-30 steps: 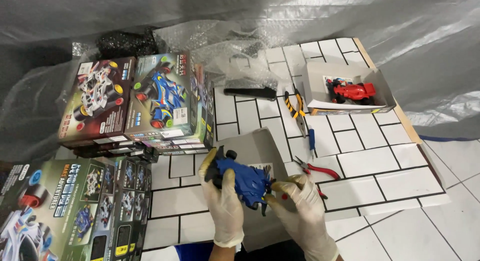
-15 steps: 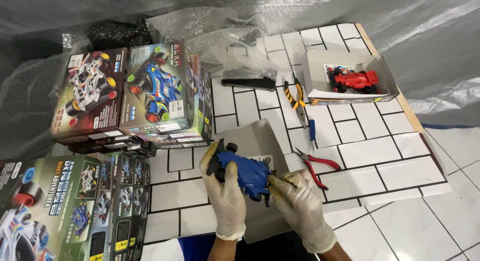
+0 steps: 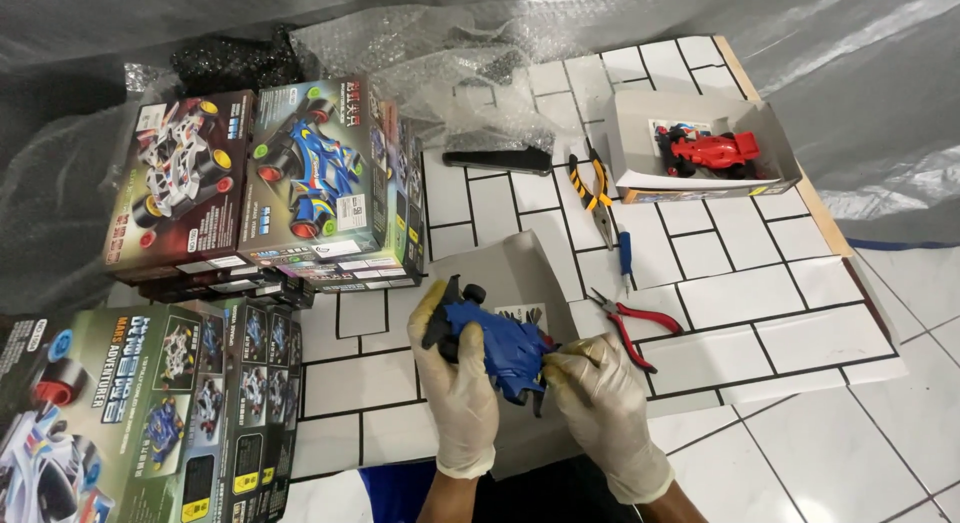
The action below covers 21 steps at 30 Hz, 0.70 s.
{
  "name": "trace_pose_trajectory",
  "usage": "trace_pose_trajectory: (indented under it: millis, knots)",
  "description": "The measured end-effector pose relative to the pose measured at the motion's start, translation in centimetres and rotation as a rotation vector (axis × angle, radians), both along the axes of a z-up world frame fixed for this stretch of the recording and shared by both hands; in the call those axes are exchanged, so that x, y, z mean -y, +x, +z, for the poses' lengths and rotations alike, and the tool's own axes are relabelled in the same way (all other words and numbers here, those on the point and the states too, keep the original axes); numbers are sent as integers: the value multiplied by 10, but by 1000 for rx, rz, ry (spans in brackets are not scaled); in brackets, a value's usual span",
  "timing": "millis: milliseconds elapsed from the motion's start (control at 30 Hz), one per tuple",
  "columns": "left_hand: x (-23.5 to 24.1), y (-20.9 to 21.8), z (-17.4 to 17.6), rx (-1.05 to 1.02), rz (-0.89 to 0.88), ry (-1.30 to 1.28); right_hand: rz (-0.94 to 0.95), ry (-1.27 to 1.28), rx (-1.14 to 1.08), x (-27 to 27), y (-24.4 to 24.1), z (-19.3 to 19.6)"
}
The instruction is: The person assembles a blue toy car by attaching wheels and other components to the chassis. They use a screwdriver to tighten screws and pliers to adjust parts. The person also handles a red toy car and places the assembled blue car into a box.
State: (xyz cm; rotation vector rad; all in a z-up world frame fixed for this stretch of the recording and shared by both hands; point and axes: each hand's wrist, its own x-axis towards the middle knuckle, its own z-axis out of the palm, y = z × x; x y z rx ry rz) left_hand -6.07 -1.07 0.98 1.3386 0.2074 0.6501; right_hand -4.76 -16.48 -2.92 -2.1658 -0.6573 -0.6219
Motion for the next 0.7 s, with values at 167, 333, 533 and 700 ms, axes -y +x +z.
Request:
trace_pose_trajectory:
  millis: [167,333,533,700]
  knots:
    - [-2,2,5,33,69,83,-71,-44,-52,7,-3,-21]
    - [-7,-1,7,19,26,33,-10,-30,-392,21,-1,-23]
    - [-8,4,-2,-158,49,-72,48,-36,-262,13,-1,-2]
    - [-3,4,-2,-223,51,-128,201,-214,-237,-19,7,-6]
